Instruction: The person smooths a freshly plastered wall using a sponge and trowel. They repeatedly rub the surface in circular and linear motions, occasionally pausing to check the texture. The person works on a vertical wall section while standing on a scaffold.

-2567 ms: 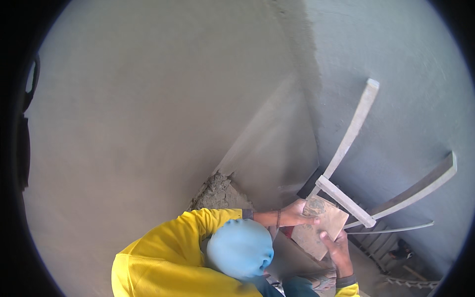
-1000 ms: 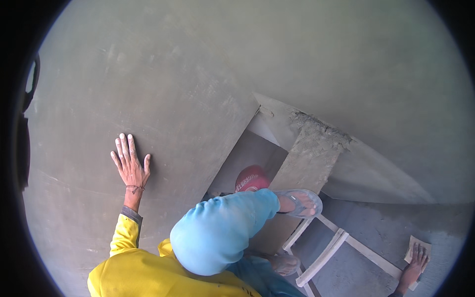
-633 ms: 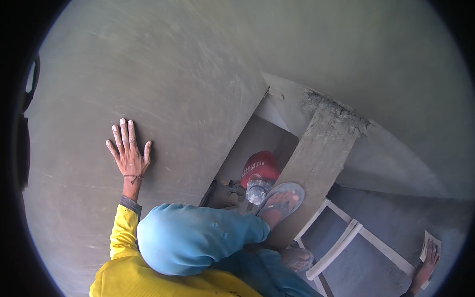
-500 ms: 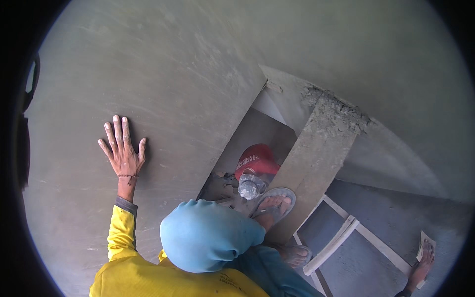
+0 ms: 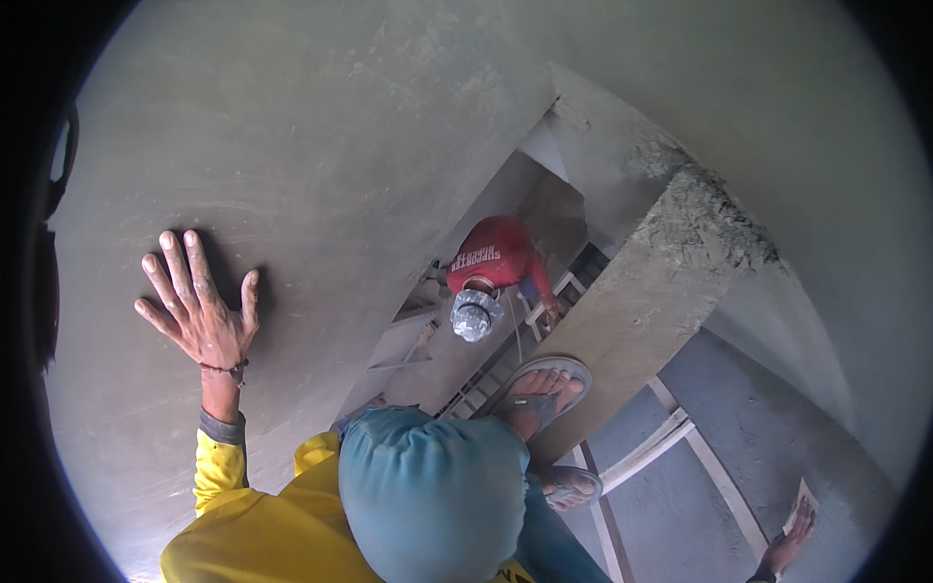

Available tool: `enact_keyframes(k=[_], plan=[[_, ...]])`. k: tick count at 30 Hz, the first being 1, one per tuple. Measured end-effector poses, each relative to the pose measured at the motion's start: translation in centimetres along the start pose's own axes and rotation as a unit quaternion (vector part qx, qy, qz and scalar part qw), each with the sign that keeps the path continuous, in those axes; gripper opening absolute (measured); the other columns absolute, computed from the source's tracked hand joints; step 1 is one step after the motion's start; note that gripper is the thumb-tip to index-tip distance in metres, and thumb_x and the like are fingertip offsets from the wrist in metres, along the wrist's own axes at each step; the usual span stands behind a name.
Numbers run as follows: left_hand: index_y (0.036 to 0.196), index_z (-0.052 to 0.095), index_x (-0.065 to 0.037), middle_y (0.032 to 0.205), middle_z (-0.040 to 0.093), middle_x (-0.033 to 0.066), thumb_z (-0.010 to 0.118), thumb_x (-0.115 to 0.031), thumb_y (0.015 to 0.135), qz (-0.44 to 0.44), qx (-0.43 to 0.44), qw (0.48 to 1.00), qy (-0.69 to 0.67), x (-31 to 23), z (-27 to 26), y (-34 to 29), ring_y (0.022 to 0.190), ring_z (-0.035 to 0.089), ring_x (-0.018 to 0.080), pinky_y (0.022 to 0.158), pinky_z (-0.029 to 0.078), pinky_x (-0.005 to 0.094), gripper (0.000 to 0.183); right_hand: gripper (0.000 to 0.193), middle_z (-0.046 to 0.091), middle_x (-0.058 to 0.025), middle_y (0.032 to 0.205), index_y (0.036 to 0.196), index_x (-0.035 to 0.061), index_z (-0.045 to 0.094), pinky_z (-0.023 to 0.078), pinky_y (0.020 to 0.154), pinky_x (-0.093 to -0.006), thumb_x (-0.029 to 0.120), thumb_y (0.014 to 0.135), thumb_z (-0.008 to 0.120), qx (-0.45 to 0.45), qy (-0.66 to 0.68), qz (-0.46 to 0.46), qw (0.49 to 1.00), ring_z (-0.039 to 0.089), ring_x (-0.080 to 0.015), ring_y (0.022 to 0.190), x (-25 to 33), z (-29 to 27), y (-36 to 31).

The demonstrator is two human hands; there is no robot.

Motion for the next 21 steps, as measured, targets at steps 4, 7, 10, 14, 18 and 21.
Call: enact_keyframes(k=[4,7,10,14,18,21], plan=[[0.153,0.045,-0.018,0.162,0.037,0.0048,0.045,-0.070,0.095,0.019,0.011,1.000,0.008,0.8,-0.5,0.0,0.155,0.021,0.0299,0.123,-0.010,0.0566,0.078,0.064,0.050,-0.0106,0.152,0.149,0.0112,0.049,0.030,0.121,-0.0485,0.016,0.085,0.054,-0.001,0.052,-0.180,0.982,0.041,-0.0344,0.143,13.0,-6.4,7.7],[0.152,0.047,-0.018,0.162,0.038,0.0048,0.043,-0.073,0.094,0.018,0.022,0.999,0.020,1.9,-0.8,-1.0,0.155,0.021,0.0314,0.122,-0.012,0.0571,0.080,0.063,0.051,-0.0097,0.151,0.147,0.0107,0.051,0.032,0.119,-0.0476,0.010,0.085,0.056,0.046,0.044,-0.218,0.974,0.045,-0.0330,0.139,21.2,-8.5,13.2],[0.152,0.048,-0.018,0.161,0.041,0.0050,0.044,-0.072,0.094,0.014,0.006,1.000,0.009,0.3,-0.3,0.0,0.154,0.023,0.0320,0.122,-0.012,0.0570,0.080,0.057,0.057,-0.0098,0.145,0.144,0.0089,0.054,0.037,0.115,-0.0474,0.005,0.086,0.055,-0.004,0.099,-0.280,0.955,0.052,-0.0351,0.130,29.0,-11.4,16.9],[0.151,0.049,-0.019,0.159,0.043,0.0048,0.046,-0.071,0.094,0.008,0.002,0.999,0.034,0.2,-0.1,0.7,0.153,0.025,0.0327,0.122,-0.012,0.0567,0.078,0.043,0.066,-0.0129,0.132,0.135,0.0051,0.060,0.046,0.105,-0.0464,0.006,0.093,0.055,-0.101,0.258,-0.390,0.878,0.064,-0.0383,0.112,38.7,-12.8,22.9],[0.150,0.051,-0.021,0.159,0.043,0.0045,0.046,-0.068,0.096,0.024,0.017,0.999,0.039,0.7,-0.6,0.8,0.153,0.027,0.0323,0.122,-0.011,0.0577,0.072,0.032,0.069,-0.0195,0.123,0.128,0.0000,0.062,0.050,0.097,-0.0433,0.015,0.101,0.054,-0.135,0.402,-0.413,0.806,0.068,-0.0377,0.101,47.4,-14.5,26.0],[0.154,0.045,-0.023,0.163,0.037,0.0049,0.049,-0.068,0.094,0.071,0.052,0.995,0.050,0.8,-1.2,1.0,0.155,0.021,0.0306,0.122,-0.013,0.0561,0.076,0.036,0.069,-0.0215,0.119,0.128,-0.0030,0.061,0.049,0.096,-0.0399,0.022,0.104,0.054,-0.088,0.478,-0.348,0.802,0.068,-0.0338,0.105,51.0,-13.9,26.5]])
Point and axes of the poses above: each hand's wrist, its own y-axis towards the middle knuckle, its own z-axis out of the palm, x = y × z, the point moved 1 cm from there along y, towards the middle knuckle
